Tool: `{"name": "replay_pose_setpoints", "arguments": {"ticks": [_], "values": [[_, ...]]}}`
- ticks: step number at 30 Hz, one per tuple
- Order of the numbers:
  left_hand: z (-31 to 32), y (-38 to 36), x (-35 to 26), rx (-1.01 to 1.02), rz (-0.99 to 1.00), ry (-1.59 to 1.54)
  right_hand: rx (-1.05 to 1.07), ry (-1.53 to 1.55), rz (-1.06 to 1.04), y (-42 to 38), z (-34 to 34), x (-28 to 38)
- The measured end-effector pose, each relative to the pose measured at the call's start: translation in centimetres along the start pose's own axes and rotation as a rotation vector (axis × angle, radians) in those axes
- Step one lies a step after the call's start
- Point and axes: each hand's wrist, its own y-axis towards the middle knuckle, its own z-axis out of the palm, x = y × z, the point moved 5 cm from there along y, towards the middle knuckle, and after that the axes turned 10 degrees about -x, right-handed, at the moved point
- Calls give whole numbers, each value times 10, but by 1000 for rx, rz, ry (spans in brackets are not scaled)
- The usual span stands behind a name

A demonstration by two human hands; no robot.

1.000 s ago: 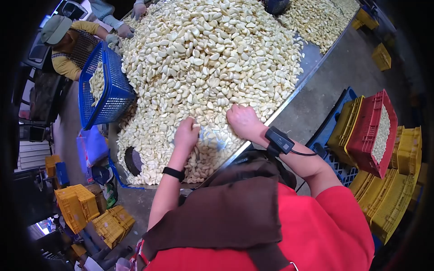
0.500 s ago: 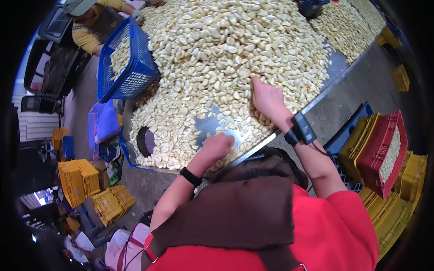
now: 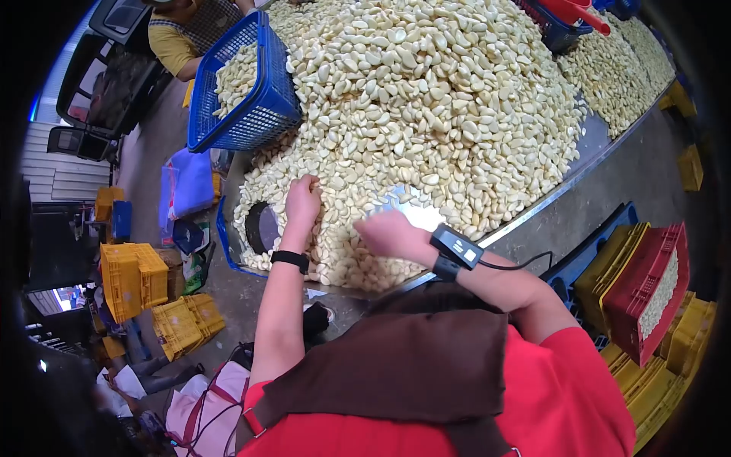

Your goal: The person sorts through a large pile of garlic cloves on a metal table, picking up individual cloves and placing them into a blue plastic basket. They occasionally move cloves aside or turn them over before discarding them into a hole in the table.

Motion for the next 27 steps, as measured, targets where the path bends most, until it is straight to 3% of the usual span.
{"name": "replay_pose_setpoints", "arguments": {"ticks": [2, 5, 6, 9, 10, 12, 14, 15, 16, 17, 19, 20, 21, 23, 24, 26, 27], "values": [[12, 0, 14, -32, 34, -20, -377, -25, -102, 27, -26, -10], [13, -6, 33, 11, -199, -464, -479, -71, -207, 61, -40, -8], [8, -7, 34, 12, -201, -464, -513, -110, -268, 71, -33, -10], [-18, -20, 26, 237, -677, -1184, -490, -125, -270, 88, -14, -20], [-23, -21, 35, 228, -681, -1189, -469, -112, -252, 91, -11, -22], [-31, -25, 42, 340, -753, -1651, -454, -100, -237, 96, -2, -26], [-46, -32, 33, 251, -822, -1678, -448, 155, -76, 100, 3, -37], [-52, -34, 24, 269, -833, -1712, -163, 534, 234, 84, -24, -27], [-54, -35, 19, 284, -841, -1747, -159, 533, 228, 82, -22, -28], [-43, -37, 21, 339, -789, -1689, -147, 820, 280, 75, -15, -37], [-24, -40, 6, 424, -675, -1220, -66, 1335, 332, 60, 5, -53], [-19, -41, -15, 452, -516, -907, -56, 1334, 324, 52, 6, -58], [-7, -45, -33, 239, -121, -873, -19, 1427, 337, 43, 7, -59], [-4, -55, -73, 399, -64, -685, 26, 1527, 344, 30, 4, -62], [0, -57, -81, 394, -67, -678, -41, 1458, 362, 24, -3, -68], [-3, -57, -100, 241, 202, -388, -112, 1392, 375, 18, -7, -75], [-4, -59, -105, 261, 165, -437, -171, 1369, 364, 15, -9, -77]]}}
